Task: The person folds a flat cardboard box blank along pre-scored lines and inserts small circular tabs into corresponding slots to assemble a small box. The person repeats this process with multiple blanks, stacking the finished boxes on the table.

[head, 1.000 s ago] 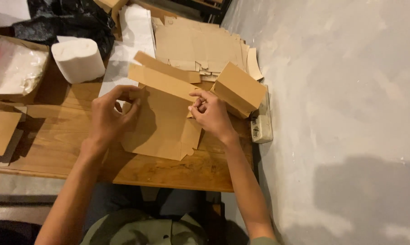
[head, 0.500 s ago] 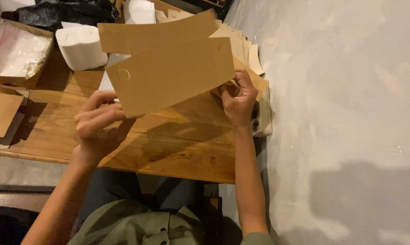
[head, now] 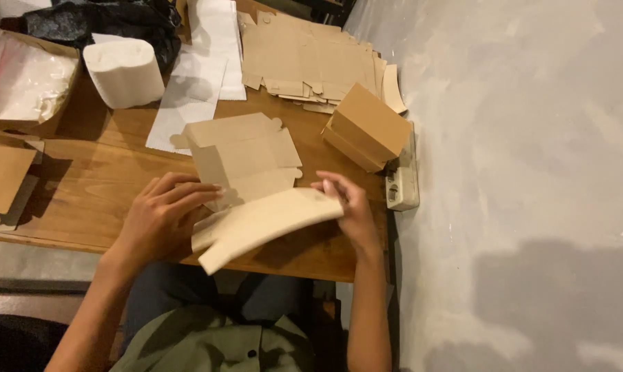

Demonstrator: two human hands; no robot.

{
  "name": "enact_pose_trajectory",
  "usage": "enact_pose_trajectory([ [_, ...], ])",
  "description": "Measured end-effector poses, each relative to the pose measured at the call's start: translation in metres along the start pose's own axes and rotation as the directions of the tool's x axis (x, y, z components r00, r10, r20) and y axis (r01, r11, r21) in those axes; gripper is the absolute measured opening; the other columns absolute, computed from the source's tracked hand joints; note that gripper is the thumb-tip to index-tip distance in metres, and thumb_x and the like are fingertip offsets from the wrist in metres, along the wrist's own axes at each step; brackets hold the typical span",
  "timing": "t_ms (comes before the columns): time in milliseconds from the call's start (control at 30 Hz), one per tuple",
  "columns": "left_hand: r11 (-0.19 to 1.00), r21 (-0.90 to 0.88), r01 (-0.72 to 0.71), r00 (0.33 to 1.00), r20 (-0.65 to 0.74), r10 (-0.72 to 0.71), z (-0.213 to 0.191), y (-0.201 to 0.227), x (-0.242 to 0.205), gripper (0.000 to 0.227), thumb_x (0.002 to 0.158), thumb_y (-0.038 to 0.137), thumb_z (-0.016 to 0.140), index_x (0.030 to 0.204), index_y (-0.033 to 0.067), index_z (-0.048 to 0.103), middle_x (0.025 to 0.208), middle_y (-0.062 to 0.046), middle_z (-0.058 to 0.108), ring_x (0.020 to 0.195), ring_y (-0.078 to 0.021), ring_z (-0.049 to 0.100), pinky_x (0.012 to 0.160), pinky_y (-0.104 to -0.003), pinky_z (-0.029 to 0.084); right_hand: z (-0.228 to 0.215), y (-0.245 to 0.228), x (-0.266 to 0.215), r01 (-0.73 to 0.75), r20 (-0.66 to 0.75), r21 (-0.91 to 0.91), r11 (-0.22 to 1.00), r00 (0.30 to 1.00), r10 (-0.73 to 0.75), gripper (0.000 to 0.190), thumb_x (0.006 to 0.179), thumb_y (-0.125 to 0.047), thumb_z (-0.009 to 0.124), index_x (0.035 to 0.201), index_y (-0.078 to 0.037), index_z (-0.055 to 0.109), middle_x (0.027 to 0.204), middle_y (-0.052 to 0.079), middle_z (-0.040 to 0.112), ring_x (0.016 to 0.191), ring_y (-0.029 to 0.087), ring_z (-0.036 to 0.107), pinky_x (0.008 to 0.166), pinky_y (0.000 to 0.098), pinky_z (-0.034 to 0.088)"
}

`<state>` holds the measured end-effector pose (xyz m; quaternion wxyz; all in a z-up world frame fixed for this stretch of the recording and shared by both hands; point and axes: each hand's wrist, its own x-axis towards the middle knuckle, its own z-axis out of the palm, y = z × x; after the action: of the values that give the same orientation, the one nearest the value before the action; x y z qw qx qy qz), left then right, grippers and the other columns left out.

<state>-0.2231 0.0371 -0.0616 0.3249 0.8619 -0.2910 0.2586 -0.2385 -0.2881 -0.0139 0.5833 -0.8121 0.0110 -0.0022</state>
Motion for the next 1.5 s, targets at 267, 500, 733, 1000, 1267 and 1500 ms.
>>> enact_pose_trajectory([
  [267,0.988,-0.137,0.068,0.992,0.116,-0.052,-0.011,0.025,0.007,0.021,0.083,0.008,0.066,0.099,0.0165,0.077,0.110,-0.003,0.077,0.109,-0.0317,0.067,0.088,-0.042,0.050,0.009,0.010,-0.022,-0.109,-0.206,0.358,0.928,0.960,0.192,0.040,0.098,-0.018,0.059,0.134,-0.002,0.063,0.125,0.023,0.071,0.105,0.034,0.074,0.084,0.0394,0.062],
  [500,0.996,-0.085,0.019,0.917,0.399,0.017,0.019,0.067,-0.007,0.063,0.102,0.052,0.050,0.152,0.0140,0.043,0.164,-0.015,0.033,0.153,-0.0307,0.025,0.125,-0.051,0.017,0.019,0.002,-0.024,-0.115,-0.271,0.231,0.966,0.946,0.177,0.033,0.096,-0.020,0.059,0.124,-0.005,0.067,0.107,0.018,0.079,0.086,0.024,0.077,0.068,0.0315,0.063],
  [733,0.995,-0.023,-0.098,0.926,0.364,0.099,0.022,0.060,-0.005,0.072,0.100,0.056,0.051,0.156,0.0127,0.037,0.167,-0.015,0.027,0.155,-0.0287,0.022,0.127,-0.048,0.013,0.026,0.003,-0.030,0.069,-0.015,0.125,0.990,0.998,-0.068,0.035,0.096,-0.014,0.062,0.129,-0.002,0.063,0.103,0.019,0.080,0.085,0.023,0.080,0.072,0.0294,0.069],
  [1000,0.961,0.276,0.006,0.928,0.358,-0.108,0.062,0.086,-0.011,0.077,0.103,0.072,0.029,0.155,0.0148,0.031,0.161,-0.021,0.029,0.152,-0.0369,0.023,0.124,-0.061,0.010,0.033,-0.008,-0.032,0.249,0.050,-0.177,0.952,0.968,-0.244,0.027,0.094,-0.011,0.064,0.120,-0.002,0.069,0.105,0.012,0.081,0.098,0.020,0.080,0.089,0.0292,0.066],
  [1267,0.899,0.436,0.037,0.962,0.228,-0.150,0.075,0.110,-0.014,0.081,0.096,0.072,0.035,0.162,0.0266,0.027,0.162,-0.029,0.028,0.154,-0.0492,0.019,0.121,-0.069,0.016,0.029,-0.006,-0.036,0.326,-0.016,-0.408,0.853,0.931,-0.364,0.025,0.091,-0.014,0.072,0.116,-0.010,0.072,0.115,0.005,0.070,0.111,0.021,0.064,0.100,0.0358,0.051],
  [1500,0.905,0.424,0.013,0.962,0.241,-0.127,0.068,0.107,-0.010,0.074,0.098,0.068,0.039,0.159,0.0266,0.035,0.157,-0.026,0.038,0.150,-0.0478,0.028,0.119,-0.070,0.022,0.032,0.003,-0.051,0.109,-0.132,-0.630,0.769,0.961,-0.244,0.044,0.084,-0.038,0.079,0.124,-0.021,0.073,0.124,0.001,0.060,0.117,0.021,0.055,0.100,0.0380,0.046],
])
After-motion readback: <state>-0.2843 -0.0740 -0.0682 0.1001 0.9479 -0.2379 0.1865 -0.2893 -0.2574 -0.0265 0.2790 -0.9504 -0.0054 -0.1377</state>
